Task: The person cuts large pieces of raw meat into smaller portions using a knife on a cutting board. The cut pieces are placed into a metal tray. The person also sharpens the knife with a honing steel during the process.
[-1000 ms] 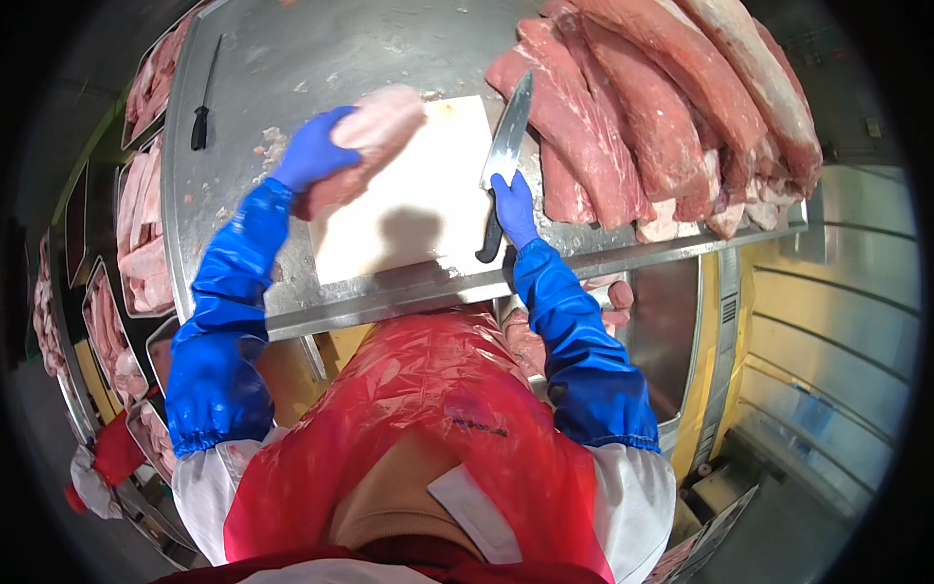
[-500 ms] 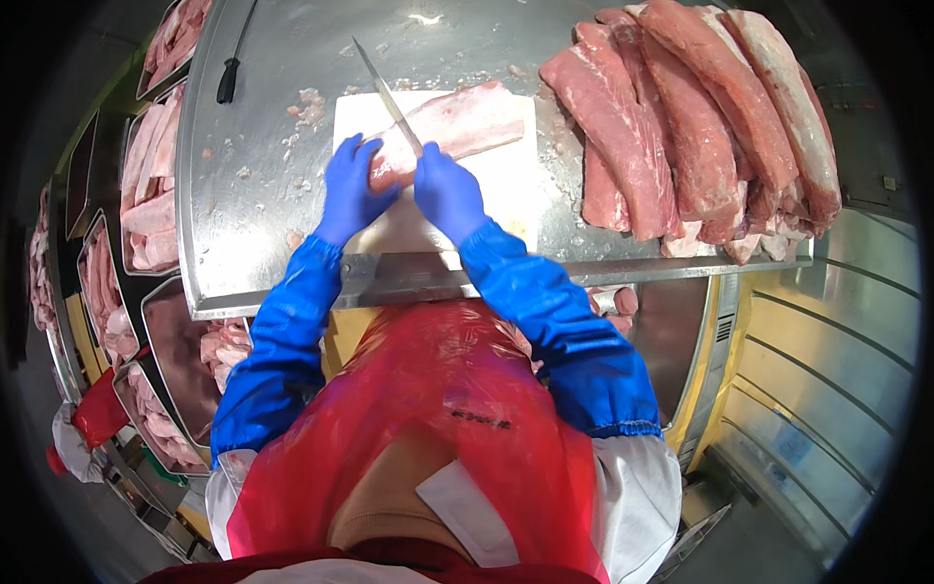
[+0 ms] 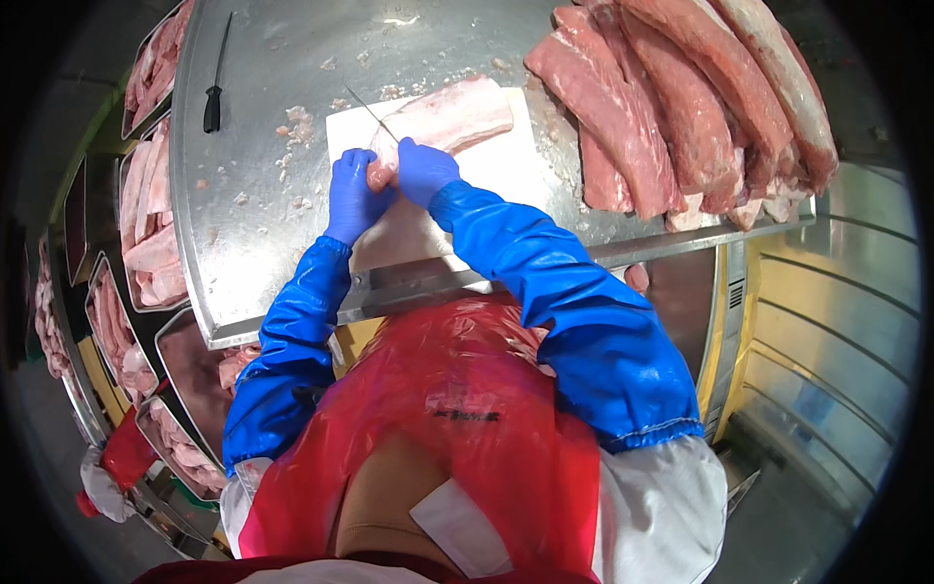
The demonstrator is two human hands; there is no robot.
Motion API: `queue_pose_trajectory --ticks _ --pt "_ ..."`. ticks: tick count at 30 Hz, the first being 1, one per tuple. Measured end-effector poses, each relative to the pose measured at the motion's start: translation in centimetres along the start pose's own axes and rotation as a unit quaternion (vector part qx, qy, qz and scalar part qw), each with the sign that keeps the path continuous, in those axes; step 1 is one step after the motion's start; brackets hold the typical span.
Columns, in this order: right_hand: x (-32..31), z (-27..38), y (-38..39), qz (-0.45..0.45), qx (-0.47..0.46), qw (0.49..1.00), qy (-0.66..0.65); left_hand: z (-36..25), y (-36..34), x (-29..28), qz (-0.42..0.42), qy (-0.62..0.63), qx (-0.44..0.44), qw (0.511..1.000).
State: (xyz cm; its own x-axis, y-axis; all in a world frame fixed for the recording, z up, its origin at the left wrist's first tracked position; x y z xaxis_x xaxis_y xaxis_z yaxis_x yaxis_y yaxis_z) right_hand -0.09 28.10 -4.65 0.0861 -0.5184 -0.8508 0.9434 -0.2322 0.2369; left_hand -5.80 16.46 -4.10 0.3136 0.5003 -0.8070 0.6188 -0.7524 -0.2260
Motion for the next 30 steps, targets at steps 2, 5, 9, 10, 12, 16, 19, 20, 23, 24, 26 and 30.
queue_pose_trajectory --ticks 2,5,9,10,12,16,19,20,23,24,26,30 --pt "2.1 -1.9 0.9 -0.033 -0.003 0.999 0.016 1.8 -1.0 -0.5 -0.051 0.069 -0.072 0.994" --pt "4.3 -4.1 9.0 0.023 0.059 0.997 -0.033 6.1 -1.5 -0.6 -0.146 0.172 -0.145 0.963" --pt "3.5 -5.8 17.4 0.057 0.055 0.997 0.006 15.0 -1.8 -3.0 -0.146 0.441 -0.258 0.847" --pt "2.6 -7.5 19.7 0.044 0.051 0.998 -0.011 15.8 -0.5 -3.6 -0.164 0.584 -0.25 0.755" --pt "1.4 -12.6 25.8 0.028 0.096 0.994 -0.035 10.2 -1.6 -3.9 -0.11 0.638 -0.248 0.721" --pt "-5.8 -20.9 34.8 -0.121 0.247 0.959 -0.07 -7.1 0.6 1.2 0.228 0.57 -0.182 0.768" --pt "-12.3 -22.7 34.4 -0.18 0.323 0.924 -0.102 -17.8 -0.3 6.2 0.308 0.179 0.14 0.924" --pt "-12.8 -23.1 33.4 -0.211 0.304 0.92 -0.128 -16.8 -2.7 7.0 0.175 0.035 0.149 0.973" --pt "-12.6 -20.6 27.6 -0.251 0.23 0.93 -0.142 -9.1 -10.1 7.4 0.078 -0.204 -0.053 0.974" --pt "-11.1 -20.2 25.3 -0.271 0.189 0.923 -0.199 -6.8 -11.4 7.4 0.123 -0.16 -0.101 0.974" --pt "-7.2 -18.3 20.6 -0.189 0.219 0.894 -0.342 -3.2 -11.7 5.8 0.121 -0.075 -0.128 0.981" --pt "-1.7 -11.4 11.6 -0.078 0.163 0.83 -0.527 1.3 -6.1 2.5 0.097 0.392 -0.219 0.888"
Point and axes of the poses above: each hand's wrist, its own y-axis away from the middle knuckle, its own x-axis out of the palm, z = x × y, the point moved 7 cm from there along -y, towards the middle knuckle, and after that the axes turned 8 degrees about y, right-handed, at the moved point
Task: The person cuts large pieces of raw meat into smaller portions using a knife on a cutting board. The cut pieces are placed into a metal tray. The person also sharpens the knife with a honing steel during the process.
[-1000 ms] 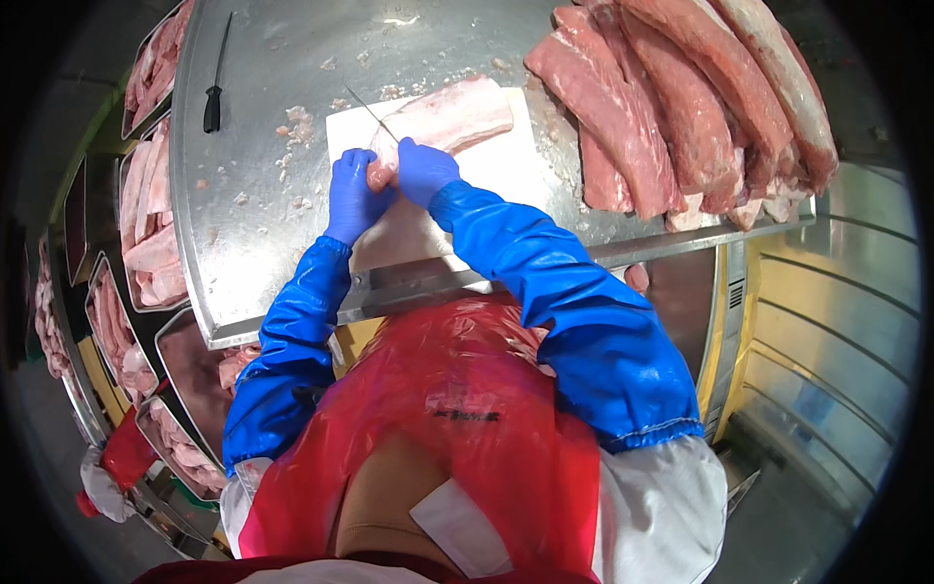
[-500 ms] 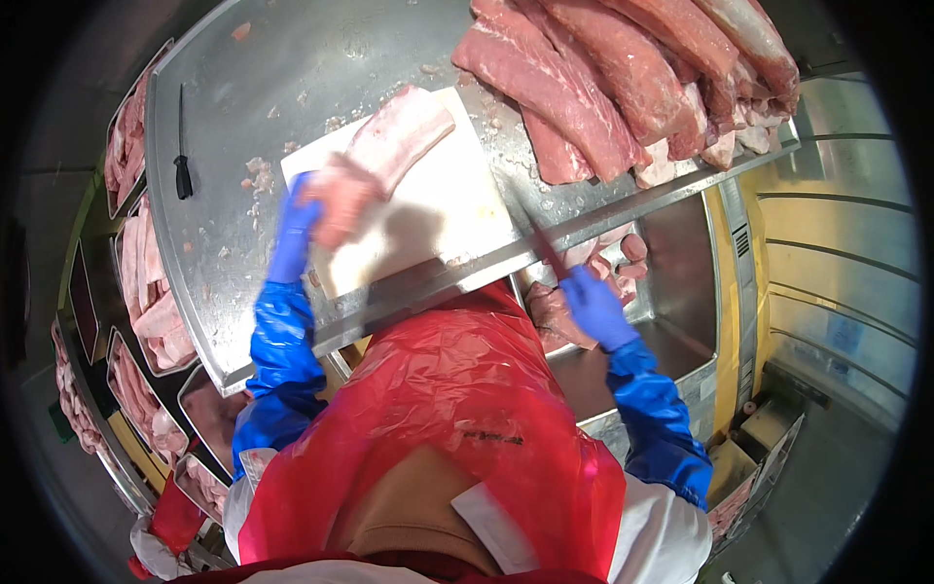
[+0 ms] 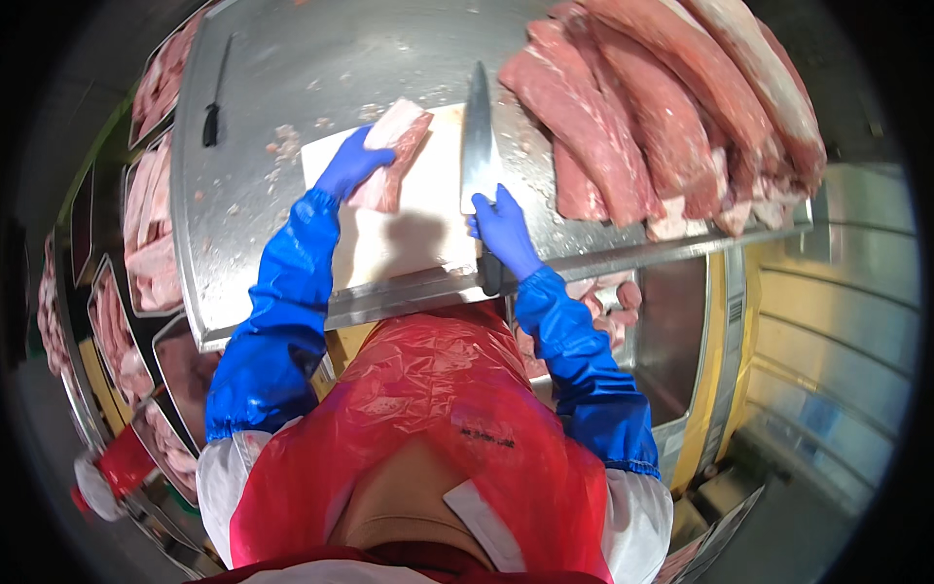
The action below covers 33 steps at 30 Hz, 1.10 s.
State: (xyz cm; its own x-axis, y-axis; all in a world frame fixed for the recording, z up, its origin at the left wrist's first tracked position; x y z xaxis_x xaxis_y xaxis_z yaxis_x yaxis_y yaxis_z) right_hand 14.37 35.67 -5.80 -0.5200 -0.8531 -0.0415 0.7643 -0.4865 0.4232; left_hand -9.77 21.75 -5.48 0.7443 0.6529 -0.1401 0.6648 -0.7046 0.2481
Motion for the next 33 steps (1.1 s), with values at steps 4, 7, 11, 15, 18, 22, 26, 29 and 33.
queue_pose_trajectory --ticks 4,7,11,15,18,22,26,29,33 --pt "6.6 -0.4 -2.8 0.074 -0.033 0.993 0.088 11.7 16.4 -8.4 -0.167 0.454 -0.133 0.865" --pt "5.1 -1.0 -3.8 0.084 -0.042 0.988 0.125 14.1 34.6 -18.2 -0.404 0.457 -0.075 0.789" --pt "-4.6 3.3 -6.6 -0.036 -0.182 0.929 0.319 17.4 52.7 -28.9 -0.592 0.494 0.042 0.635" --pt "-18.6 11.5 -8.2 -0.221 -0.31 0.811 0.443 17.5 47.8 -32.9 -0.521 0.18 -0.06 0.832" --pt "-28.6 7.4 -8.8 -0.15 -0.097 0.919 0.352 11.8 23.0 -15.7 -0.171 0.273 -0.044 0.946" --pt "-26.6 6.2 -10.7 -0.109 -0.066 0.953 0.274 3.4 4.3 15.2 0.243 0.445 -0.105 0.855" --pt "-23.0 7.3 -9.5 -0.036 -0.109 0.966 0.23 0.8 -8.3 28.9 0.145 0.514 -0.156 0.831" --pt "-22.4 4.1 -7.5 -0.043 -0.087 0.975 0.198 -1.0 -7.7 33.3 0.191 0.63 -0.209 0.723" --pt "-15.2 6.3 -2.6 -0.133 -0.129 0.96 0.21 -1.5 -5.7 27.3 0.232 0.55 -0.195 0.778"
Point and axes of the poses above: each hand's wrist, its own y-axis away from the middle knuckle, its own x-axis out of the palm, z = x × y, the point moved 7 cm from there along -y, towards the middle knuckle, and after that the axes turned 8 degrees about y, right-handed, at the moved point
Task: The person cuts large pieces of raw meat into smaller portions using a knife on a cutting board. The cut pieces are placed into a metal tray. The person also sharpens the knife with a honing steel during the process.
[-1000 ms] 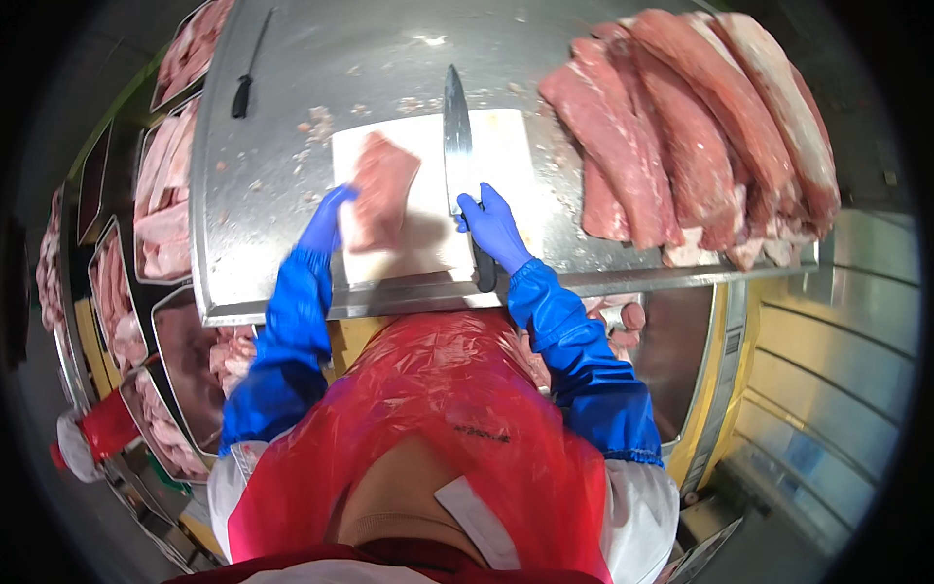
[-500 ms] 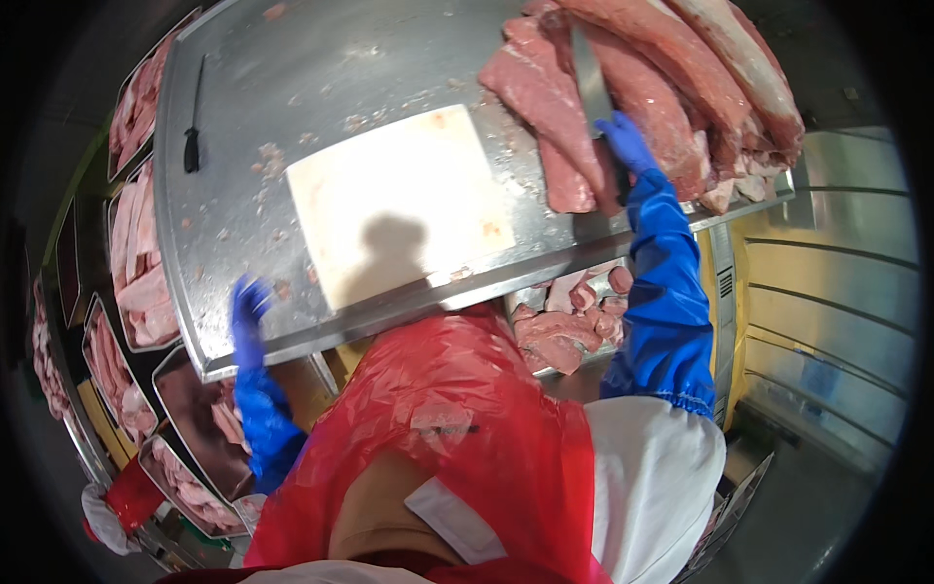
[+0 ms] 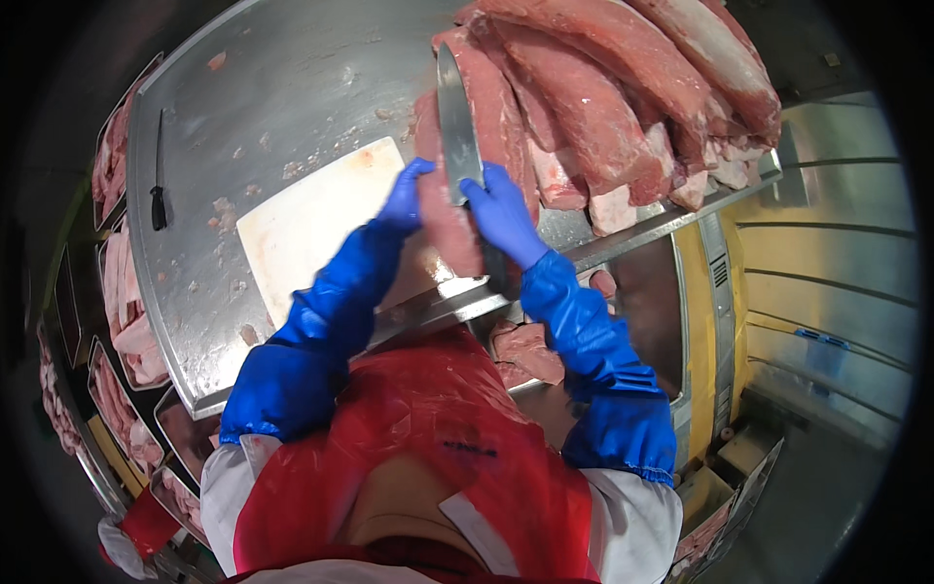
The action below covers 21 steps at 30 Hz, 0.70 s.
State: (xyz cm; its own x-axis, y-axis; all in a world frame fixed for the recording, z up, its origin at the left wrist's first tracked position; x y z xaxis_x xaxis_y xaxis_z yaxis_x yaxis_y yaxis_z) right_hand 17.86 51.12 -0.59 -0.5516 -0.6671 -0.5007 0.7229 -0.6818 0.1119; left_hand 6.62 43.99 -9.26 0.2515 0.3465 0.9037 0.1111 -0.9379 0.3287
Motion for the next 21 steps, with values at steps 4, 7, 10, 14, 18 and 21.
queue_pose_trajectory --ticks 4,7,10,14,18,21 --pt "6.1 6.9 4.5 0.167 0.064 0.949 -0.258 -10.3 9.2 1.7 0.006 -0.162 -0.072 0.984" --pt "11.0 6.0 4.8 0.159 0.034 0.963 -0.217 -16.2 15.5 -1.6 -0.075 -0.582 0.003 0.81" --pt "15.8 1.3 3.4 0.115 0.031 0.989 -0.092 -15.7 22.0 -8.1 -0.196 -0.842 0.124 0.488" --pt "16.2 -2.7 5.1 0.041 0.109 0.976 -0.182 -16.3 32.5 -10.2 -0.33 -0.733 0.324 0.499" --pt "12.5 -0.8 9.5 0.027 0.157 0.987 0.003 -11.3 44.2 -15.6 -0.424 -0.694 0.215 0.541" --pt "15.3 5.2 12.9 0.05 0.001 0.988 0.145 -10.8 44.4 -11.4 -0.375 -0.777 0.249 0.44"
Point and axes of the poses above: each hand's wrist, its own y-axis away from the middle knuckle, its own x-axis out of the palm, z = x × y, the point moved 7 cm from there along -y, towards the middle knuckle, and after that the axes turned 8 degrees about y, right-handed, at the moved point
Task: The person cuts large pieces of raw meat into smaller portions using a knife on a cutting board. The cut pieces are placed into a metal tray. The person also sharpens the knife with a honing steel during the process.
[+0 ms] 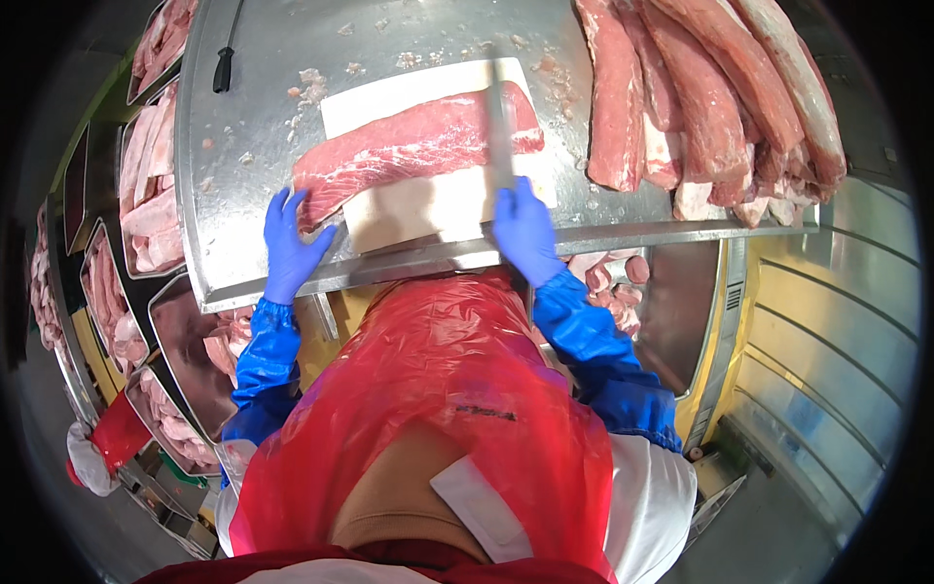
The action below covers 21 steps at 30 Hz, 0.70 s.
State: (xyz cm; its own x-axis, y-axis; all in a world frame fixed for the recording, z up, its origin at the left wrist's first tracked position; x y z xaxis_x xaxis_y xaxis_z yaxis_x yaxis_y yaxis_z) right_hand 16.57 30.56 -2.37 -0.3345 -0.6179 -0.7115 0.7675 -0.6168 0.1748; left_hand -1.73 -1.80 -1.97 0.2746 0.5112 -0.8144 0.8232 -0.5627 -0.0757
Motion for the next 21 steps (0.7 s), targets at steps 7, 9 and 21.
queue_pose_trajectory --ticks 7,9,21 --pt "6.6 6.2 0.2 0.04 -0.076 0.982 0.166 -6.6 -9.8 8.0 0.114 -0.11 0.127 0.979" --pt "6.3 4.5 4.4 0.105 -0.06 0.971 0.208 -5.9 -10.5 7.7 0.089 -0.066 0.157 0.981" --pt "10.3 2.8 -1.7 0.064 -0.075 0.982 0.159 -5.0 -14.9 6.9 0.053 0.0 0.023 0.998"
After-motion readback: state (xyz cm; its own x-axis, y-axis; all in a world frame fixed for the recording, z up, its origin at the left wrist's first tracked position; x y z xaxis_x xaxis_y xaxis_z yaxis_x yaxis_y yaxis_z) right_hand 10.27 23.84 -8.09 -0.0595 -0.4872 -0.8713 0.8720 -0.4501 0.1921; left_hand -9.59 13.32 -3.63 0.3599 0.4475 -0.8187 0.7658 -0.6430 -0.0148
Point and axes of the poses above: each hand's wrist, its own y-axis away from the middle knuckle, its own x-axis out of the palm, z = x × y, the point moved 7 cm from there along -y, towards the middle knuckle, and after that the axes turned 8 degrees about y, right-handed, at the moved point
